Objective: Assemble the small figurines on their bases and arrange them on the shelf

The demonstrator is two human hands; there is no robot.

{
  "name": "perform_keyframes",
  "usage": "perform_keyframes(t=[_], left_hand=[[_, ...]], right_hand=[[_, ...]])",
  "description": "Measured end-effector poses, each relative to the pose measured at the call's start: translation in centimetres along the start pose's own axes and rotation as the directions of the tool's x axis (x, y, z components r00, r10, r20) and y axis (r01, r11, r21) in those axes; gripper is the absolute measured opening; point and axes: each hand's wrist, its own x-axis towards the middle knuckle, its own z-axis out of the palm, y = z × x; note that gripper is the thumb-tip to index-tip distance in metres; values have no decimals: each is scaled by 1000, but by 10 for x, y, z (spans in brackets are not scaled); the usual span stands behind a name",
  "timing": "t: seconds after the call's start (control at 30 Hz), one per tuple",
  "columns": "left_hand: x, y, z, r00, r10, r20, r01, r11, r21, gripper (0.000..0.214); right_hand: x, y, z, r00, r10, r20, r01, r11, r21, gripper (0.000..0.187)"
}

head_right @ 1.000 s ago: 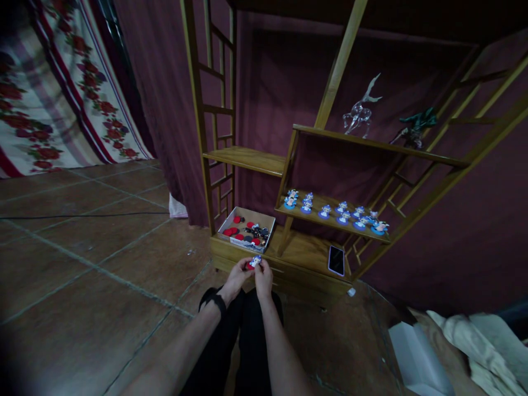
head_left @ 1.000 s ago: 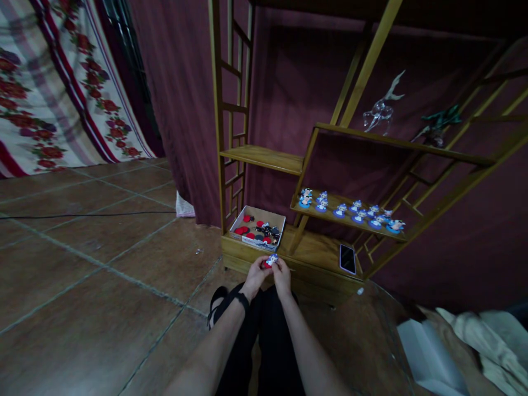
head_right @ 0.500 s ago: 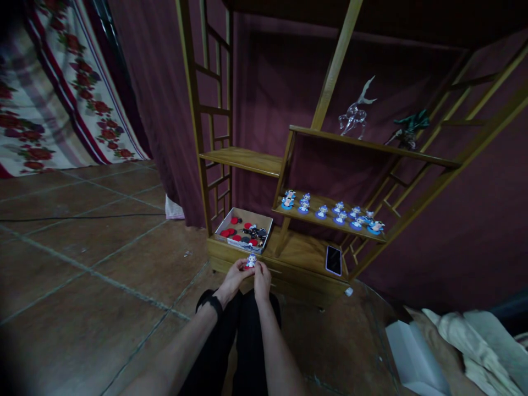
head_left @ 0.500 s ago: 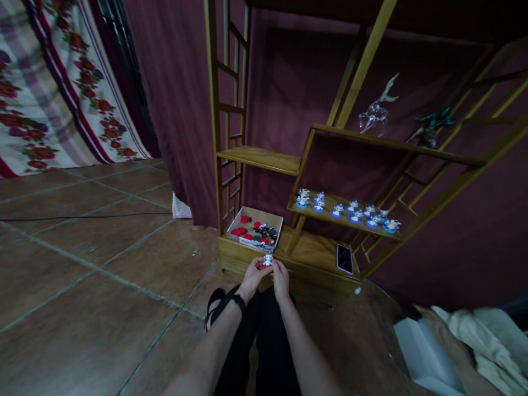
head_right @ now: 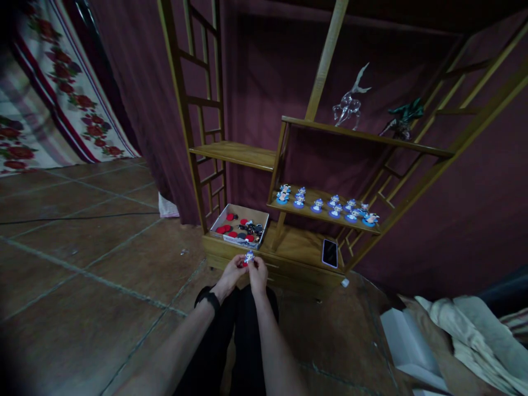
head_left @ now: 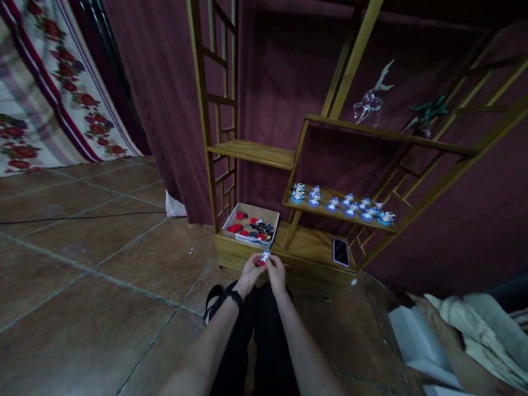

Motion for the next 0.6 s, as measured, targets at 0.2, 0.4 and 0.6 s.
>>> perform_keyframes(t=[0.2,0.4,0.6], left_hand=[[1,-3,-1,999,-18,37,18,1000,-9,39],[3,-6,-2,998,-37,59,38,999,-26,41],[6,-11,-3,998,-45,32,46,999,-11,39]], right_hand=[[3,5,0,1000,-6,8,6,1000,-6,20],[5,11,0,1000,-4,2,4,1000,4,20],[7,16,0,1000,-3,6,3,1000,-6,20]])
